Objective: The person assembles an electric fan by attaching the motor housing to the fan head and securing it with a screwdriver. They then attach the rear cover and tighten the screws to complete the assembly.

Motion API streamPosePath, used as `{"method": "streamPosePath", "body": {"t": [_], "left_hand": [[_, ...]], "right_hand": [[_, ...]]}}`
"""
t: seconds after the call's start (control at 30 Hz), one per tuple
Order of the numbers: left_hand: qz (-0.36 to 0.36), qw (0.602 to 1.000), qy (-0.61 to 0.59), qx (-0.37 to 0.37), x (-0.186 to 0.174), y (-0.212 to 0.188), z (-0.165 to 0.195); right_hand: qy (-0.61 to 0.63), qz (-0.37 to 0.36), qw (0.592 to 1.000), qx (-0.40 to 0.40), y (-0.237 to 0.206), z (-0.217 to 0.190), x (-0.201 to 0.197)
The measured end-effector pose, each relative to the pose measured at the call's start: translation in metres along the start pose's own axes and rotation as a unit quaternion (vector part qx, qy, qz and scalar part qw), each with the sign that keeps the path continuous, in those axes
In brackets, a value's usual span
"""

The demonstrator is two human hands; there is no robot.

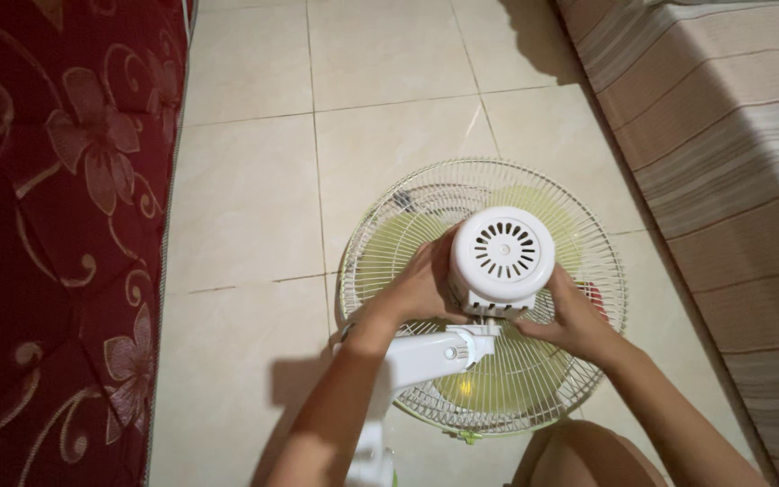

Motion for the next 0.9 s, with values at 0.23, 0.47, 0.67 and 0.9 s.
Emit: {"method": "streamPosePath", "body": {"t": [0.23,0.47,0.67,0.9], "left_hand": [[-0.008,0.999,-0.041,-0.004,-0.002,-0.003,0.008],[-0.005,1.0,-0.019,0.023,-0.003,0.005,0.017],[-0.029,0.997,-0.049,-0.042,0.004,0.0,0.002],[-0.053,0.997,-0.003,-0.049,0.003,0.002,0.007]], "right_hand": [[-0.008,0.0,1.0,0.013,-0.003,0.009,0.005],[0.013,0.016,1.0,-0.018,-0.005,0.01,0.005],[0.087,0.04,0.995,-0.026,0.0,0.003,0.0],[0.091,0.03,0.995,-0.01,0.001,0.0,-0.001]]}}
Point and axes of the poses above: each hand's wrist, its own y-axis towards the middle knuckle, its own x-axis out of the palm, z = x × y, the point moved 8 cm from there along y, towards the middle knuckle, and after that the axes turned 15 degrees about -z, right-handed, at the moved point
